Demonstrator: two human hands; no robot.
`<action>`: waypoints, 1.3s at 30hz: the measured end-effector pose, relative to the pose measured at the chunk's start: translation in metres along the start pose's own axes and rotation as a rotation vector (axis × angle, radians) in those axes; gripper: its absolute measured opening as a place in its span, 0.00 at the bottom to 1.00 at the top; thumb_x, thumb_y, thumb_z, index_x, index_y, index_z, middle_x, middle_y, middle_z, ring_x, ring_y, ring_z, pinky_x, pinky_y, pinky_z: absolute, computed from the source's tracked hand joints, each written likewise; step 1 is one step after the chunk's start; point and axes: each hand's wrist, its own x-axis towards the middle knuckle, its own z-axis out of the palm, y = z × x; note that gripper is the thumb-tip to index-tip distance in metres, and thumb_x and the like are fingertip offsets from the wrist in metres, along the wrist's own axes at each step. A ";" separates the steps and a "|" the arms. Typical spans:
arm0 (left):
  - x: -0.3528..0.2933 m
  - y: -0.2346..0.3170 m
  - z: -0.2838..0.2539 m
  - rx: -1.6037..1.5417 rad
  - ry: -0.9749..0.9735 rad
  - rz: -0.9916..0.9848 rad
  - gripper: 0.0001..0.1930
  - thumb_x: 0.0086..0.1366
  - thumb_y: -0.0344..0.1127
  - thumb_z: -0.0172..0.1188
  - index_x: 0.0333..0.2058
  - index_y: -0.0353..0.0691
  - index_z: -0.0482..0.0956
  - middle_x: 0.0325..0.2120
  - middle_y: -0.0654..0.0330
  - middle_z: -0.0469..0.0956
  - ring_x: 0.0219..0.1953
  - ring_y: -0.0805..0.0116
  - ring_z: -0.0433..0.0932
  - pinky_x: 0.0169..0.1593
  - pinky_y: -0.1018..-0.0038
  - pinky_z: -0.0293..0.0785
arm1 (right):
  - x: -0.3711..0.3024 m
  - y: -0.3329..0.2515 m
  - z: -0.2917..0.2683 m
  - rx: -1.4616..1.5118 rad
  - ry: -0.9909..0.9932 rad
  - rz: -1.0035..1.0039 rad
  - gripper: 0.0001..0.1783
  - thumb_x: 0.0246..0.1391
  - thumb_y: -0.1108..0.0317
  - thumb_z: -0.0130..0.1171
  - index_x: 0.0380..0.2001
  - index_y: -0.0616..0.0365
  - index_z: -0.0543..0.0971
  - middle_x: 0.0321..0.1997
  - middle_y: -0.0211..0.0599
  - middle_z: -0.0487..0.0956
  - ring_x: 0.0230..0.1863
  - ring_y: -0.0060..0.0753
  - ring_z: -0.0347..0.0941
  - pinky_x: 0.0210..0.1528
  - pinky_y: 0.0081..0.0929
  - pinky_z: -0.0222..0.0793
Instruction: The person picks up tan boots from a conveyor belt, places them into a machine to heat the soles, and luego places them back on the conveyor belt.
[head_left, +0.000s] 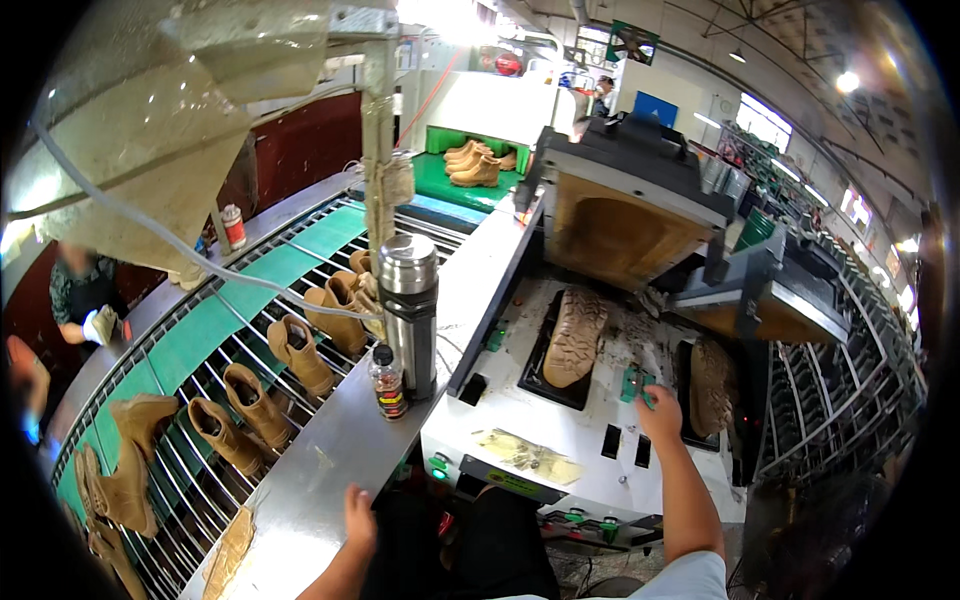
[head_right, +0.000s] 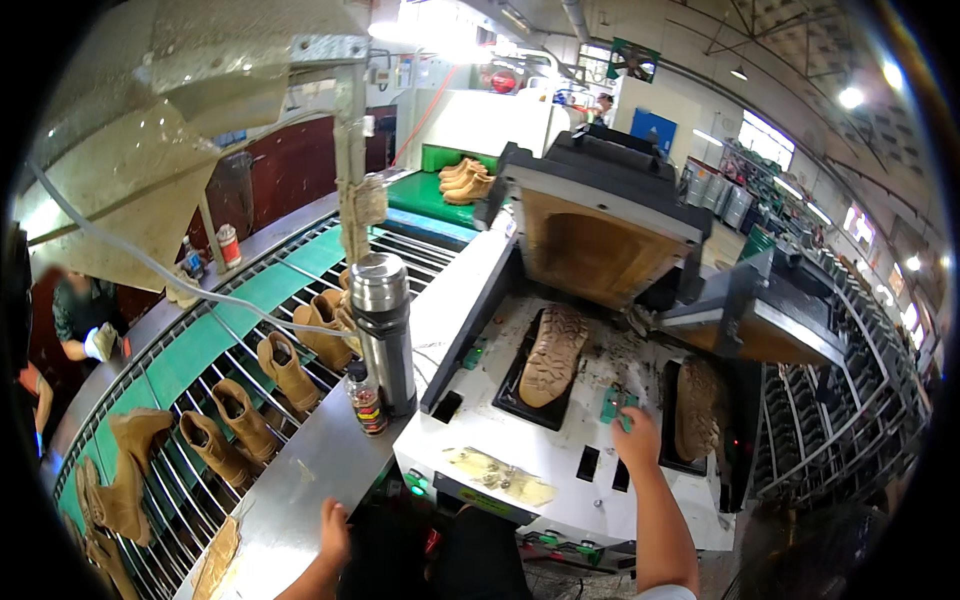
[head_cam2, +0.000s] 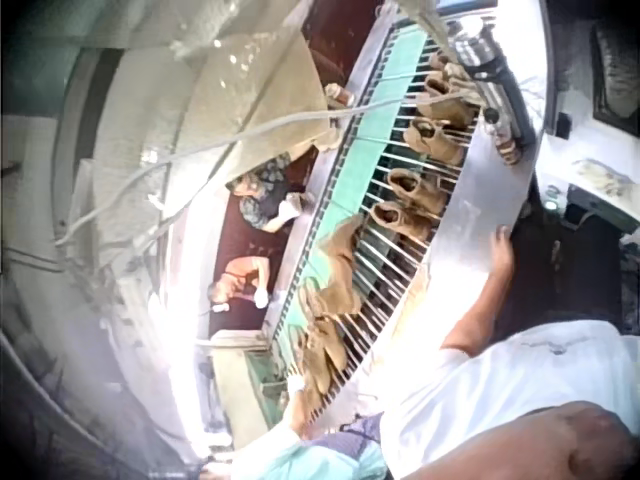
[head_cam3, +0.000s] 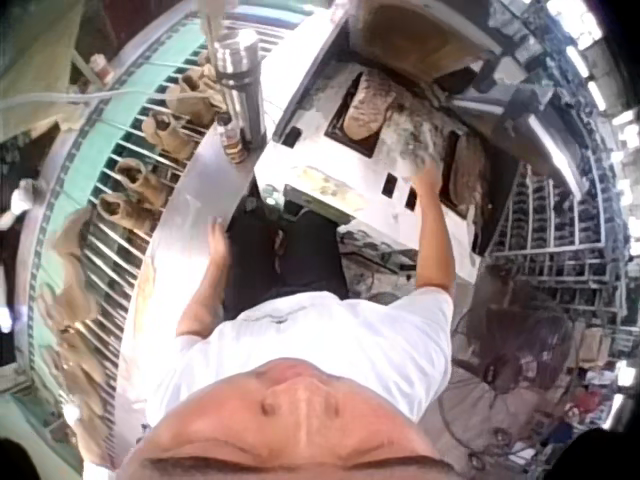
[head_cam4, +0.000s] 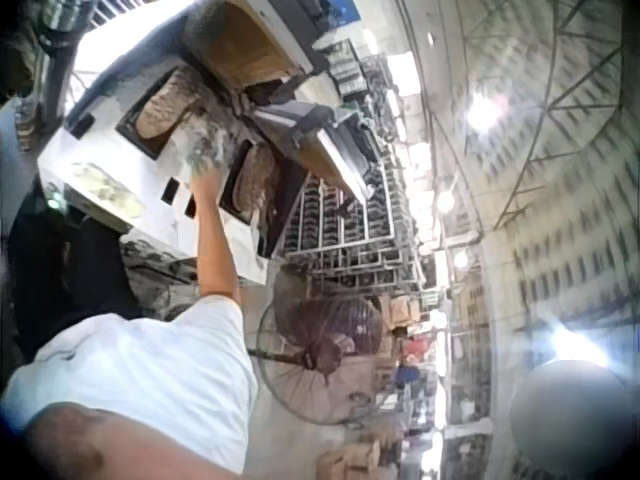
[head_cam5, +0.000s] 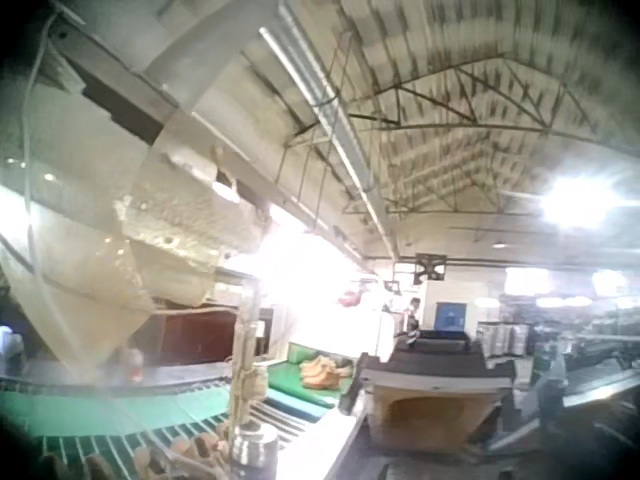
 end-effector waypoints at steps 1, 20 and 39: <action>-0.028 0.041 0.045 -0.041 -0.068 -0.189 0.32 0.69 0.49 0.47 0.65 0.37 0.53 0.64 0.50 0.57 0.62 0.52 0.60 0.61 0.61 0.59 | -0.010 0.023 -0.014 0.051 0.055 -0.007 0.15 0.43 0.67 0.64 0.36 0.59 0.79 0.37 0.41 0.79 0.36 0.39 0.76 0.41 0.34 0.72; -0.087 -0.006 0.054 0.329 -0.223 0.128 0.07 0.59 0.28 0.54 0.28 0.30 0.78 0.21 0.57 0.79 0.25 0.71 0.78 0.31 0.77 0.73 | 0.075 0.109 -0.126 -0.393 -0.367 0.508 0.64 0.26 0.50 0.72 0.68 0.49 0.49 0.60 0.56 0.69 0.60 0.50 0.67 0.59 0.35 0.64; -0.097 0.047 0.063 0.136 -0.643 -0.476 0.20 0.64 0.44 0.57 0.50 0.36 0.74 0.42 0.54 0.78 0.43 0.63 0.78 0.49 0.69 0.74 | -0.163 0.185 -0.092 0.572 0.423 0.018 0.31 0.52 0.69 0.62 0.56 0.72 0.66 0.62 0.49 0.66 0.57 0.41 0.65 0.60 0.36 0.61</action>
